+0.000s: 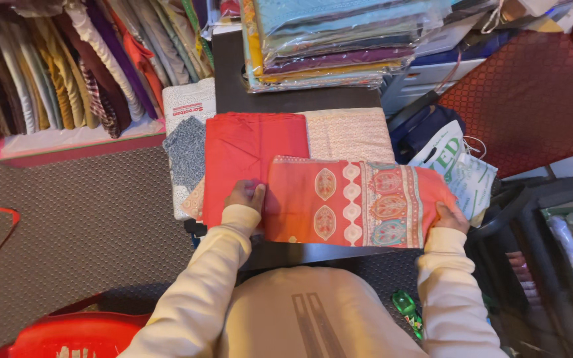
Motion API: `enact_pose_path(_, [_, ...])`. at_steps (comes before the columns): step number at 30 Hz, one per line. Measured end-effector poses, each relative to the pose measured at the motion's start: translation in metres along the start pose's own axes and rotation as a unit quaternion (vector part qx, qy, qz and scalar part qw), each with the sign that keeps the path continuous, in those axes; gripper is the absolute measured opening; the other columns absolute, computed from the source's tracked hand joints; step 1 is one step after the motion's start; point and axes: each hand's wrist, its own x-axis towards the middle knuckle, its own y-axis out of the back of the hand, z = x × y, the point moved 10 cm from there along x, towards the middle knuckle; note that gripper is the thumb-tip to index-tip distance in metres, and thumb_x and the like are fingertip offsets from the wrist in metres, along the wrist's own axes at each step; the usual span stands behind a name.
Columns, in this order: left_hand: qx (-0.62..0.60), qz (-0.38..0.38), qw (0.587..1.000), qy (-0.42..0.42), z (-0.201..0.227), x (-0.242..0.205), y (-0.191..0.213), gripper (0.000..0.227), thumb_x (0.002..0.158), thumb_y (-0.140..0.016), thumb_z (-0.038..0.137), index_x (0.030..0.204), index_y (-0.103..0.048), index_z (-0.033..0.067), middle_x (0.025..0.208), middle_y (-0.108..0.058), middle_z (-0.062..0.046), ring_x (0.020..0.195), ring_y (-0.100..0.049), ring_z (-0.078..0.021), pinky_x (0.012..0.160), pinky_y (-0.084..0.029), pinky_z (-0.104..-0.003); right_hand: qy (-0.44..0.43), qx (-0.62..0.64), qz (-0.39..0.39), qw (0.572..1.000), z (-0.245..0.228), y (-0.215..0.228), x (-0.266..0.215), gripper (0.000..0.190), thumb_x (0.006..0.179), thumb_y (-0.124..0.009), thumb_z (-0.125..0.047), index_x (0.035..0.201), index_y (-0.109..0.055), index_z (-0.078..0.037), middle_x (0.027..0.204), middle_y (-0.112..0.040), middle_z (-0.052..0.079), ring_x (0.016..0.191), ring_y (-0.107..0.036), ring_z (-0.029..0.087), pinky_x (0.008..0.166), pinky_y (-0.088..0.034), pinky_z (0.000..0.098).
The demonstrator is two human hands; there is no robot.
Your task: The person picks up a packaged garment from a shelf, removes the garment from its plastic bag, and then folds the piece of clothing multiple times by hand on a table before placing it back into the bag and returning it to the shelf.
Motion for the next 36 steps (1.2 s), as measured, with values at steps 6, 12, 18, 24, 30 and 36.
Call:
enact_pose_path(6, [-0.018, -0.081, 0.996, 0.032, 0.030, -0.018, -0.012, 0.045, 0.084, -0.059, 0.077, 0.115, -0.070, 0.0462, 0.110, -0.076, 0.020, 0.116, -0.069, -0.0137, 0.100, -0.057, -0.035, 0.016, -0.063, -0.024, 0.998, 0.002, 0.002, -0.006, 0.052, 0.077, -0.098, -0.016, 0.121, -0.073, -0.004, 0.098, -0.065, 0.014, 0.088, -0.062, 0.015, 0.081, -0.059, 0.0349])
enact_pose_path(12, [-0.067, -0.122, 0.986, 0.089, 0.063, -0.062, 0.004, 0.044, 0.094, -0.048, 0.070, 0.115, -0.075, 0.0414, 0.098, -0.079, 0.010, 0.111, -0.072, -0.0187, 0.102, -0.056, -0.038, 0.007, -0.169, 0.097, 0.981, -0.012, 0.015, -0.010, 0.045, 0.089, -0.089, -0.022, 0.127, -0.069, -0.006, 0.132, -0.061, 0.022, 0.127, -0.059, 0.032, 0.111, -0.047, 0.0383])
enact_pose_path(18, [-0.203, -0.141, 0.963, 0.107, 0.063, -0.052, -0.013, 0.053, 0.085, -0.081, 0.043, 0.127, -0.068, 0.0121, 0.107, -0.076, -0.005, 0.075, -0.078, -0.0185, 0.071, -0.067, -0.030, -0.026, -0.049, 0.068, 0.996, 0.023, 0.012, 0.001, 0.050, 0.084, -0.094, -0.013, 0.126, -0.068, -0.004, 0.125, -0.060, 0.018, 0.111, -0.068, 0.030, 0.092, -0.062, 0.0385])
enact_pose_path(24, [-0.217, -0.044, 0.973, -0.071, 0.066, -0.028, 0.023, 0.041, 0.099, -0.067, 0.036, 0.116, -0.063, -0.0009, 0.110, -0.067, -0.029, 0.080, -0.074, -0.0427, 0.066, -0.065, -0.046, 0.020, -0.069, 0.027, 0.997, 0.026, -0.001, 0.016, 0.047, 0.086, -0.091, -0.014, 0.124, -0.067, 0.000, 0.123, -0.061, 0.018, 0.115, -0.061, 0.029, 0.105, -0.050, 0.0448])
enact_pose_path(30, [-0.088, 0.099, 0.986, -0.101, 0.013, -0.031, 0.139, 0.048, 0.104, -0.058, 0.052, 0.118, -0.060, 0.0058, 0.107, -0.070, -0.028, 0.108, -0.066, -0.0501, 0.094, -0.053, -0.059, 0.059, -0.356, -0.115, 0.926, -0.019, -0.090, -0.074, 0.036, 0.092, -0.076, -0.046, 0.113, -0.077, -0.017, 0.110, -0.075, 0.011, 0.113, -0.066, 0.034, 0.101, -0.051, 0.0484])
enact_pose_path(36, [-0.046, 0.008, 0.997, 0.063, -0.091, 0.017, 0.097, 0.050, 0.083, -0.080, 0.062, 0.115, -0.066, 0.0271, 0.101, -0.075, 0.005, 0.099, -0.073, -0.0198, 0.088, -0.059, -0.037, 0.076, -0.508, -0.127, 0.849, -0.098, -0.135, -0.145, 0.063, 0.077, -0.076, -0.073, 0.115, -0.074, -0.024, 0.111, -0.074, 0.002, 0.113, -0.068, 0.026, 0.100, -0.054, 0.0386])
